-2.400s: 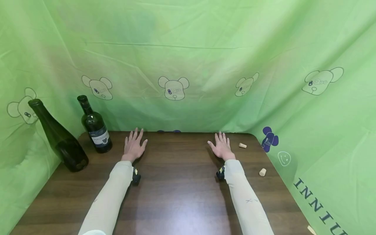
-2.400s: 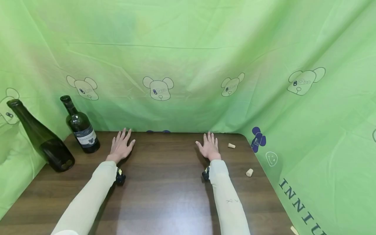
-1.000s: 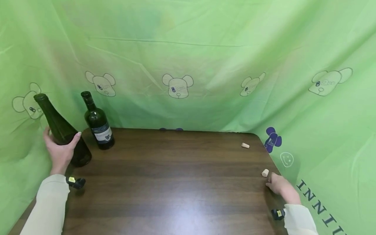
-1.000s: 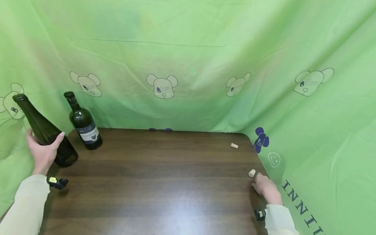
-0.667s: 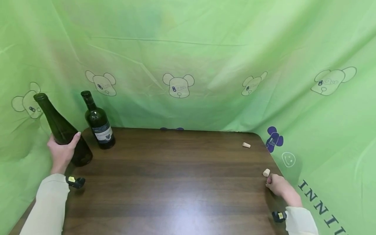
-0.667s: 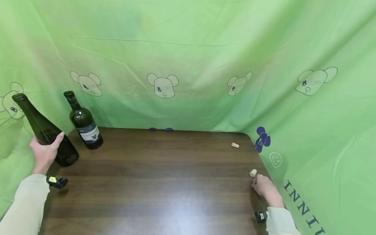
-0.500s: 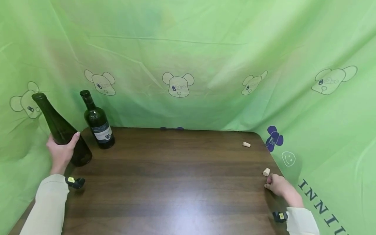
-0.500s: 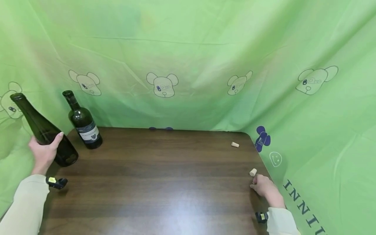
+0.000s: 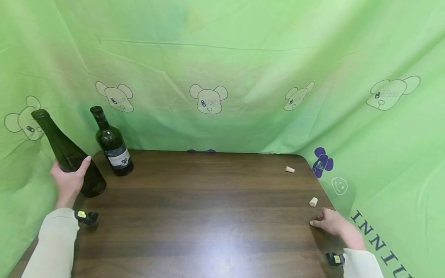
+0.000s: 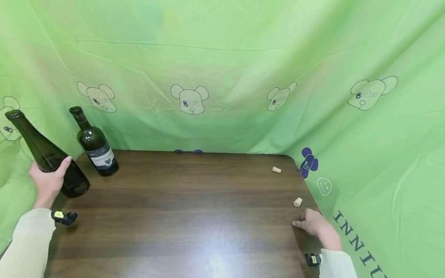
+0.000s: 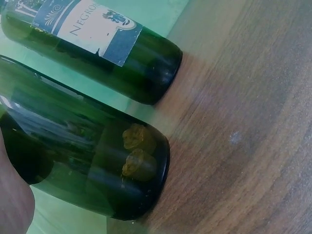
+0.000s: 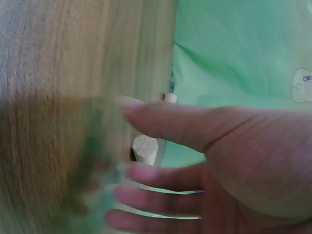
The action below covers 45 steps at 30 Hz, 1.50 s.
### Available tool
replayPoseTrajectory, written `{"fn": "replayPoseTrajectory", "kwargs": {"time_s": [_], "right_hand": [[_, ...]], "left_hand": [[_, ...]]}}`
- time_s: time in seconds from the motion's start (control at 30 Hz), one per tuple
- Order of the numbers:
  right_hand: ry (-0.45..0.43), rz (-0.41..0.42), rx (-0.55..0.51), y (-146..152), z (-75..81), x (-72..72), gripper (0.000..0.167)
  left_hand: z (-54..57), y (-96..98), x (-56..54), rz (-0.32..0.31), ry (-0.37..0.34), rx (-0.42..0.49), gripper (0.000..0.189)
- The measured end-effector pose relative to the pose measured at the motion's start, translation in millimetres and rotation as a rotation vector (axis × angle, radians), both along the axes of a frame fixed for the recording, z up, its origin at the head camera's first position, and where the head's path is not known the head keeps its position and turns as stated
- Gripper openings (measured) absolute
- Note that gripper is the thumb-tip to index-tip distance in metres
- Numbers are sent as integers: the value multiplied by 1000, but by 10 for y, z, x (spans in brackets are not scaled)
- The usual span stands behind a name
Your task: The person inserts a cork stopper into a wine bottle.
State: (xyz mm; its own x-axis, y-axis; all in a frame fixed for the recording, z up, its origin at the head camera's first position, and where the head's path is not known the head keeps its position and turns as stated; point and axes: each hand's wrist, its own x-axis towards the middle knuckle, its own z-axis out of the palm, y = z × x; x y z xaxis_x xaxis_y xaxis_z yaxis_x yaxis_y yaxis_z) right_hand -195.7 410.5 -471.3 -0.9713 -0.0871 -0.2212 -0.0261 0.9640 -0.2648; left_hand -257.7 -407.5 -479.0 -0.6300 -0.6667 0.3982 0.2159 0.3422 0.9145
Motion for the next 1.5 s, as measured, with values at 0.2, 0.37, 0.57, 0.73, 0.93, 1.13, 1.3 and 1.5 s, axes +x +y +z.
{"fn": "replayPoseTrajectory", "kwargs": {"time_s": [0.2,0.37,0.57,0.73,0.93,1.13,1.3,1.5], "right_hand": [[123,-94,12,-17,-49,-206,80],[170,-92,2,-39,-113,-313,76],[278,-60,-33,-14,-196,-367,33],[271,-99,-61,-5,-198,-379,19],[238,-141,-76,-45,-171,-417,26],[313,-139,-91,-155,-83,-498,33],[386,-125,-146,-340,122,-572,34],[438,-94,-247,-651,429,-691,39]], "left_hand": [[8,1,-6,9,-8,2,42],[-2,26,-15,56,35,34,41],[-40,109,31,81,126,11,35],[14,232,84,50,143,-28,35],[219,432,103,-77,198,-80,33],[435,757,98,-205,274,-122,29],[647,1155,158,-307,282,-149,31],[671,1543,87,-403,305,-205,33]]}}
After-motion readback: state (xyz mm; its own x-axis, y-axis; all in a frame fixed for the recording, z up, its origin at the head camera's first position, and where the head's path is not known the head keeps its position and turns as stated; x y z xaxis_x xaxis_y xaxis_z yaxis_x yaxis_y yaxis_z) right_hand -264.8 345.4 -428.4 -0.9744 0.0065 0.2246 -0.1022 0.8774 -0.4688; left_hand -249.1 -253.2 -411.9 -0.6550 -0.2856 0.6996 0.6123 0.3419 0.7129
